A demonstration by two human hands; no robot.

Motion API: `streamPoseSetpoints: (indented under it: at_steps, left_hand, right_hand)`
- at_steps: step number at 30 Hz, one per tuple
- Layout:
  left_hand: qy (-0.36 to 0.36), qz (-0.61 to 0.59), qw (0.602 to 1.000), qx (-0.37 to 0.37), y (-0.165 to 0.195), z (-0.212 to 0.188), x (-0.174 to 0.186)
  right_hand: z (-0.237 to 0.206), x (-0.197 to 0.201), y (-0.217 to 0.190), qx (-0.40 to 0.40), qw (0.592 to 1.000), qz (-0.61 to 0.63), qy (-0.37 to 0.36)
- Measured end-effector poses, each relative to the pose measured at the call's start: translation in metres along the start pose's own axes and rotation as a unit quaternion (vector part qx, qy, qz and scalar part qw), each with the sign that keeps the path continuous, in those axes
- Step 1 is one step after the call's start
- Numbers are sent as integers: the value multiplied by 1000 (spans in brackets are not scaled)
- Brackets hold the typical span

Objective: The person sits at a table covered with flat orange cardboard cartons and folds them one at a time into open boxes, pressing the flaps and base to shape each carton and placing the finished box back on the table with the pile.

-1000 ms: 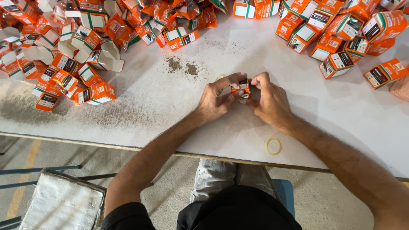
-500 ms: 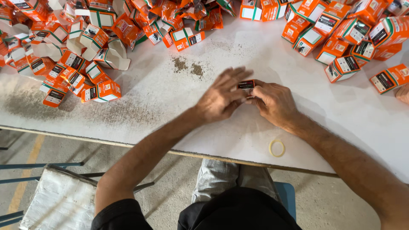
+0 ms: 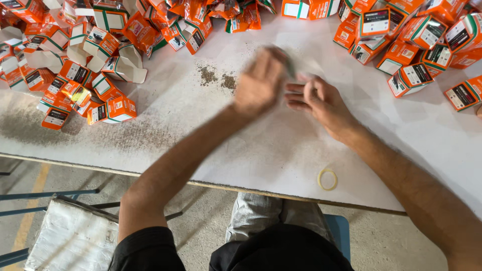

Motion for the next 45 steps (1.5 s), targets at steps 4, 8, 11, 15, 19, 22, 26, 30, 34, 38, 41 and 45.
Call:
streamPoseSetpoints:
  at_steps: [4,8,11,15,19,22,26,30,34,38,41,45]
  left_hand:
    - [-52,-372,927,-1,33,5,-10]
    - [-54,-110,992,29,-63,40,-63]
    - [-222,151,954,135,-138,39,-129]
    - [-304,179,932,85,-143,31,-173]
    - [-285,68,955,44,-114,12,-152]
    - [-270,-59,955,111,-105,-15,-110]
    - [-276,-53,951,132,-100,-30,-55]
    - [-116,-266,938,189,-76,-28,18]
    - [5,-421,893,162,-19,-43,73]
    - [32,-293,956,9,24,-37,81]
    - [4,-182,983,8,20,-36,65]
    - [-45,-102,994,-9,28,-40,52]
  right_hand:
    - [-2,20,-22,45,997,51,48]
    - [-17,-8,-54,183,970,-159,-20]
    - [-30,-46,-55,285,859,-424,-43]
    - [-25,-51,-25,138,904,-388,-110]
    - [-26,-48,-28,149,901,-389,-123]
    - [-24,-43,-22,114,933,-319,-122]
    - [-24,-43,-15,95,926,-346,-119]
    - [-27,-48,-24,151,906,-377,-123]
    - [-25,-45,-24,141,899,-401,-102]
    - [-27,-49,-29,167,905,-374,-116]
    - [-28,-50,-30,174,890,-405,-117]
    - [-29,-52,-31,185,885,-412,-112]
Point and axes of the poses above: each hand's wrist, its own z-axis towards the middle knuckle, its own x-axis out of the back of the hand, y = z × x, the point moved 9 cm from there along z, towards the middle knuckle, and after that the axes turned 12 degrees about z, right-handed, at the moved point
